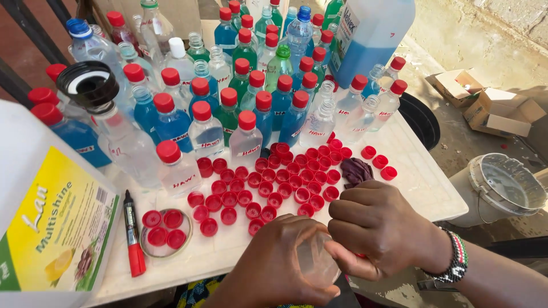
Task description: A person is manually screwing red plastic caps onto small bottles filled with colored cleaning solutions.
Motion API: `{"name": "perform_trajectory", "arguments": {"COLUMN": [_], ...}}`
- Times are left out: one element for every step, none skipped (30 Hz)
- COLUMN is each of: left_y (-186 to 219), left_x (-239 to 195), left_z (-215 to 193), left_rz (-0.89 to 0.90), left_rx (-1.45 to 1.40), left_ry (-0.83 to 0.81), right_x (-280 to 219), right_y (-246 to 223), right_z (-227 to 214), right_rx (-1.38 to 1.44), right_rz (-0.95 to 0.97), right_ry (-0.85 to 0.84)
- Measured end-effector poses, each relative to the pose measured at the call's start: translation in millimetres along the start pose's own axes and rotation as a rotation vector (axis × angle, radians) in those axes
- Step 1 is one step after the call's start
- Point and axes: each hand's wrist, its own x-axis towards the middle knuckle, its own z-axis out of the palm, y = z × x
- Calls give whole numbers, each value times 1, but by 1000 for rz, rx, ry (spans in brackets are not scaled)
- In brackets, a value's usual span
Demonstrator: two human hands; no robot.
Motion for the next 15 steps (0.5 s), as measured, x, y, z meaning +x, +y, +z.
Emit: {"name": "perform_trajectory", "arguments": {"left_y": [-3,-7,-11,-14,-15,-16,-16,-15,-14,-13,-8,-2,3,-1,-6], "left_x": [1,5,8,10,13,16,19,22,24,27,29,31,34,35,35], "left_z": [5,10,16,22,25,29,33,31,29,28,25,21,18,17,17], "left_rz": [3,8,54,103,105,132,161,164,203,243,244,251,260,263,258], "left_rx": [42,42,140,239,240,271,298,295,352,408,404,391,376,372,351], "left_ry": [116,111,253,393,393,523,652,649,728,806,801,859,918,915,877], "right_x": [-1,-3,-5,-7,-3,0,3,3,2,2,8,13,19,16,12], "right_y": [3,7,11,14,12,11,8,7,5,3,1,-2,-4,-5,-5], "right_z": [3,5,9,12,10,9,7,6,4,2,-2,-6,-11,-14,-16], "right_rx": [-48,-52,-63,-75,-77,-115,-153,-156,-195,-234,-235,-230,-228,-231,-206], "right_rz": [26,31,75,120,120,168,220,224,278,333,339,356,371,375,459], "right_ry": [7,7,36,65,66,80,91,90,80,69,67,72,78,77,23]}}
